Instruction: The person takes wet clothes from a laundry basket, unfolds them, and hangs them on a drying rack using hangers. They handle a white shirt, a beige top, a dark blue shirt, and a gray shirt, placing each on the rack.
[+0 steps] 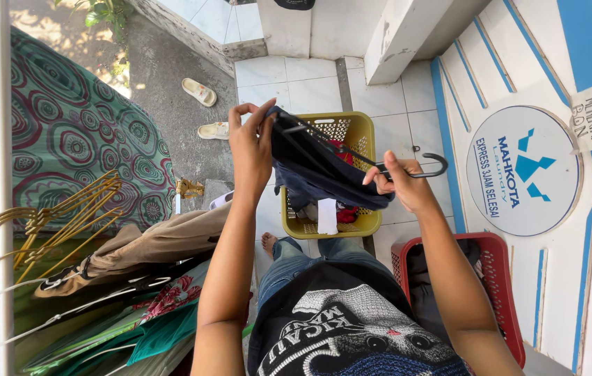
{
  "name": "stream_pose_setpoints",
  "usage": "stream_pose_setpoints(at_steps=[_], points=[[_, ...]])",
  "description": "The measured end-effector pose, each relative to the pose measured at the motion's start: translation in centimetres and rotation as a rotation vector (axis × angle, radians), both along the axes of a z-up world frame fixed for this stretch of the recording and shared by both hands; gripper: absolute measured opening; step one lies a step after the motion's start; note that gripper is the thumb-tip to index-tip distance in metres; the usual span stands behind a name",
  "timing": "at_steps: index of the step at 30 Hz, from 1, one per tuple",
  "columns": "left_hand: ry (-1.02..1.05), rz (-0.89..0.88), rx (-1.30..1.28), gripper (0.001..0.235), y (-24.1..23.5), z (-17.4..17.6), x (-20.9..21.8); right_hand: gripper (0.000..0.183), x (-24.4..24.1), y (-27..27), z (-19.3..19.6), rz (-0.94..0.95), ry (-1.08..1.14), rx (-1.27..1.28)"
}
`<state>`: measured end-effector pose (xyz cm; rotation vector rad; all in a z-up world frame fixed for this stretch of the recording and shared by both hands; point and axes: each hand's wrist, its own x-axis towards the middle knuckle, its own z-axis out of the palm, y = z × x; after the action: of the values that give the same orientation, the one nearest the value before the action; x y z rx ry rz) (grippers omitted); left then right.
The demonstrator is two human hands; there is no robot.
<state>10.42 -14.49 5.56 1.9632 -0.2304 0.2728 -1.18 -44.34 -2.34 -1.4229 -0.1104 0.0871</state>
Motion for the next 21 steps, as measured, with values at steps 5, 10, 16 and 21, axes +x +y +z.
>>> stream_pose_setpoints(at_steps=[5, 10, 16, 21], points=[[-0.018, 0.005, 0.0, 0.025, 0.5, 0.4, 0.2, 0.066, 0.1, 1.7, 3.6, -0.056, 0.206, -0.307], [-0.067, -0.012, 0.091, 0.024, -0.2, 1.0, -0.5, 0.064, 0.7, 4.0, 6.9, -0.097, 0.167, -0.581], [-0.128, -0.034, 0.151, 0.024, -1.0, 1.8, -1.8, 0.065, 2.2, 5.4, 8.6, -0.089, 0.288, -0.849], [-0.15, -0.356, 0.154, 0.035, -0.6, 3.7, -2.2, 0.06, 4.2, 3.4, 10.3, -0.053, 0.171, -0.668]])
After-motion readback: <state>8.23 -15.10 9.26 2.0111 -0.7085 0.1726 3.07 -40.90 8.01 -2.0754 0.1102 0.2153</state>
